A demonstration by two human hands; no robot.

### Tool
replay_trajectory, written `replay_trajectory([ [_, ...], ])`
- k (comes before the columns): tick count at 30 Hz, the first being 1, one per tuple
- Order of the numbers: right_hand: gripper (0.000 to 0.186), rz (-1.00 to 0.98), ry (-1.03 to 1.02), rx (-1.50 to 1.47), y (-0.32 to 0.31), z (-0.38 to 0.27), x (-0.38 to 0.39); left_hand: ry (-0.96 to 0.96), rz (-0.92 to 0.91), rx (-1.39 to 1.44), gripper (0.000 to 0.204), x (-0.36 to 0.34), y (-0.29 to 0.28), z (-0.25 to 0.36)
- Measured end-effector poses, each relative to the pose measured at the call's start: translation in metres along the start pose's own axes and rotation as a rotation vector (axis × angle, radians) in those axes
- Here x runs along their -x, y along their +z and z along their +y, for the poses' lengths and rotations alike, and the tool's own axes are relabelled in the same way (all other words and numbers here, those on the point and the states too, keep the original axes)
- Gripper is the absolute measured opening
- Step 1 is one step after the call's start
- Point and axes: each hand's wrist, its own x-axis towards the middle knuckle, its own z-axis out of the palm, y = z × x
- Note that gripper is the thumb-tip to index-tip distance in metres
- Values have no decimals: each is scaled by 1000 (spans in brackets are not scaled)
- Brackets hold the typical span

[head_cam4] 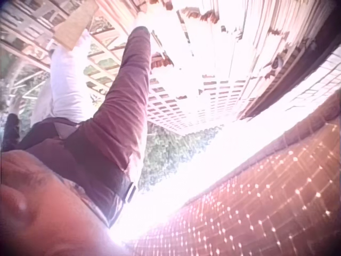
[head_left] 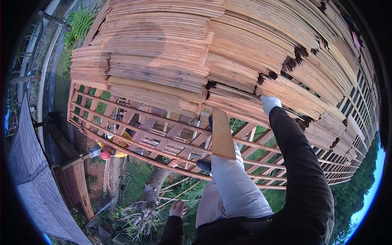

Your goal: The person organizes and stacks wooden tiles on a roof structure, receiving several tiles from another person and placing them onto the existing stacks.

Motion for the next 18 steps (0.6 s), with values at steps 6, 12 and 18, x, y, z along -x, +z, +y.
replay_trajectory([
  [6, 20, 3, 49, 11, -9, -13, 0, 19, 34, 24, 38, 7, -9, 8],
  [12, 20, 18, 39, 26, -7, -14, -4, 1, 33, -25, 40, 4, -6, 5],
  [18, 22, 57, 30, 37, -5, -11, -4, 12, 3, 62, 33, 1, -3, 3],
])
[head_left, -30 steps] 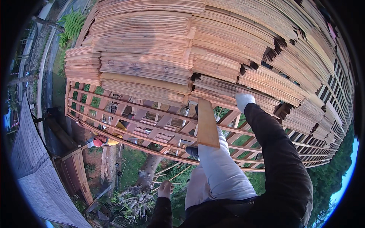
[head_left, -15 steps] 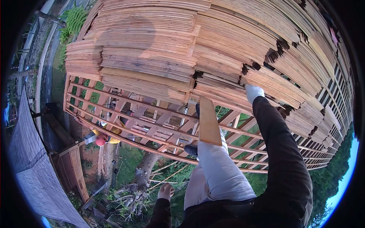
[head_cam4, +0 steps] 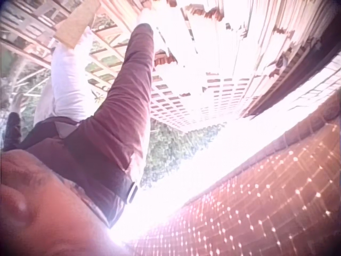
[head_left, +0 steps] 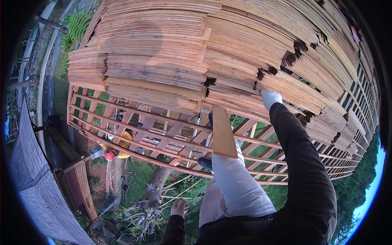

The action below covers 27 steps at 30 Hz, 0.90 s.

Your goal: The person organizes and stacks wooden tiles on a roof structure, receiving several tiles from another person and placing them onto the existing stacks.

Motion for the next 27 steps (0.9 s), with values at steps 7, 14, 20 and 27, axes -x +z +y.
replay_trajectory([
  [7, 22, -3, 12, -11, 2, -17, -4, -4, 1, -3, 30, 3, -7, -3],
  [14, 23, 240, 65, -145, -16, -54, -8, 6, -79, -28, 29, -10, -14, 1],
  [20, 52, 206, 111, -396, 46, -84, 61, -1, -45, -33, 28, -2, 4, 6],
  [27, 52, -84, 665, -1210, 91, -134, 141, 52, -119, -140, 30, 2, 24, 32],
])
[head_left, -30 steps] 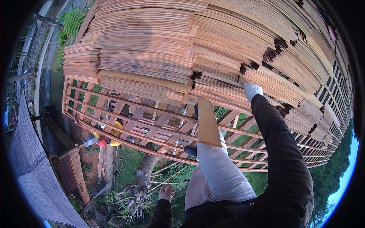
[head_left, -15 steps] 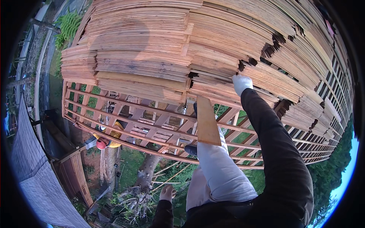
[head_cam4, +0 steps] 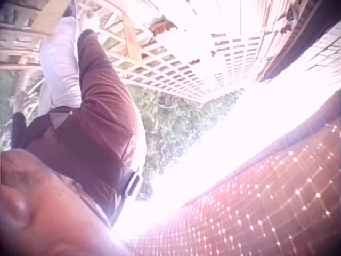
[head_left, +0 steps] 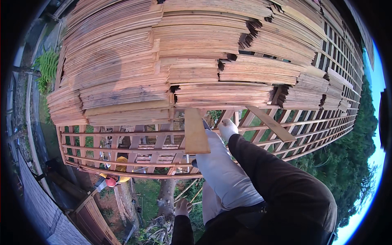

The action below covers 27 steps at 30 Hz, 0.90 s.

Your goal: The person organizes and stacks wooden tiles on a roof structure, receiving several tiles from another person and placing them onto the existing stacks.

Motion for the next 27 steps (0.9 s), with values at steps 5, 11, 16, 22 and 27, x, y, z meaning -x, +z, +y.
replay_trajectory([
  [5, 48, -215, -29, -2, -15, 12, 70, 179, 2, 9, 34, 11, 0, 27],
  [11, 50, -463, -271, 360, -70, -10, 121, 250, 51, 184, 29, 43, -14, 48],
  [16, 62, -553, -330, 697, -108, -21, 154, 268, 48, 135, 31, 52, -46, 16],
  [22, 62, -392, -402, 425, -154, -77, 183, 311, 98, 113, 28, 75, -42, -20],
  [27, 46, -530, -629, 585, -107, -91, 182, 166, 78, 331, 32, 27, -110, -119],
])
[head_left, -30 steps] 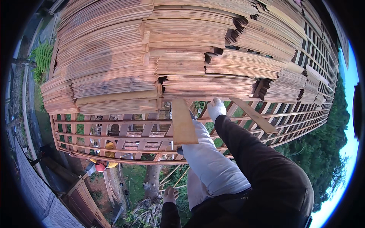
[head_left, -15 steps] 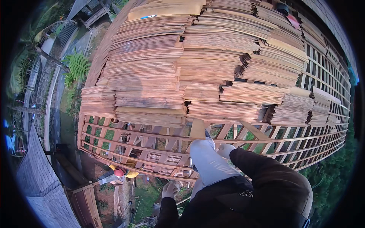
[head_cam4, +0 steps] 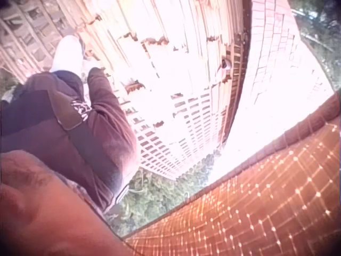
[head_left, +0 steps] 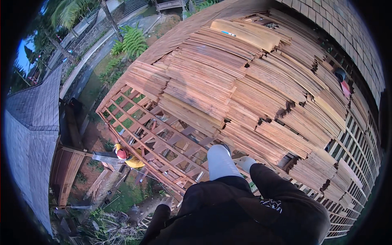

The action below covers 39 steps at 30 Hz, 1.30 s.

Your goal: The person organizes and stacks wooden tiles on a roof structure, receiving several tiles from another person and placing them onto the existing stacks.

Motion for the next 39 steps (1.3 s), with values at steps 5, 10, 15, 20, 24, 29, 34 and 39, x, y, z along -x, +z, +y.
replay_trajectory([
  [5, 45, -99, -32, 319, 46, 103, -46, 75, 205, 30, 37, 24, 23, 0],
  [10, 36, -110, -453, 895, 37, 172, -58, 214, 184, -287, 50, 42, 49, 10],
  [15, 36, -142, -128, 183, 48, 70, -12, 95, 244, -207, 48, 15, -2, -99],
  [20, 39, 67, -36, 210, -4, 84, -51, 152, 125, -342, 58, 8, 50, -36],
  [24, 42, 38, -109, 204, 20, 39, -32, 91, 195, -279, 47, 19, 18, -60],
  [29, 41, -125, -341, 494, 56, 116, -96, 97, 173, -95, 45, 23, 30, -43],
  [34, 40, -223, -541, 614, 88, 112, -116, 361, 163, -498, 30, -7, -17, -84],
  [39, 30, -180, -264, 446, 67, 63, -71, 314, 115, -532, 33, -8, -8, -102],
])
